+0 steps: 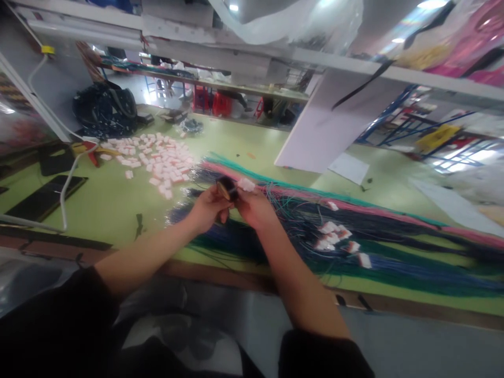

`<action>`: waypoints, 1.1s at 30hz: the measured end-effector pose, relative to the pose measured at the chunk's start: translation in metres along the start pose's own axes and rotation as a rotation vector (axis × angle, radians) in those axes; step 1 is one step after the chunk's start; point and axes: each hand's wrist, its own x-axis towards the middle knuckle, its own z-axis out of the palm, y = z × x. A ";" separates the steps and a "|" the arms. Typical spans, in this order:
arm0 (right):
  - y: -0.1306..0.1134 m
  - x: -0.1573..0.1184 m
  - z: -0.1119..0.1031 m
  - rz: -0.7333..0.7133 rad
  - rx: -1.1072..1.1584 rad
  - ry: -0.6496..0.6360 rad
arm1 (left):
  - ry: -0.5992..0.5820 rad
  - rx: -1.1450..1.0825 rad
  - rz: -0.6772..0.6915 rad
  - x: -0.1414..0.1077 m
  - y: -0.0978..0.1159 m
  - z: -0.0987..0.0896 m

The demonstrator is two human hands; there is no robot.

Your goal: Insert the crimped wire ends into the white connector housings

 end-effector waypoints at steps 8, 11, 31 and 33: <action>-0.023 -0.008 -0.014 -0.076 -0.355 0.069 | -0.146 0.105 0.130 -0.002 0.004 -0.007; -0.030 -0.012 -0.014 -0.137 -0.559 0.043 | -0.171 0.147 0.083 -0.001 0.007 -0.009; -0.003 -0.002 -0.021 -0.016 -1.014 -0.116 | 0.119 0.287 -0.066 -0.001 0.010 0.001; -0.001 0.004 -0.020 -0.093 -1.138 -0.150 | 0.109 0.293 -0.100 0.000 0.010 0.000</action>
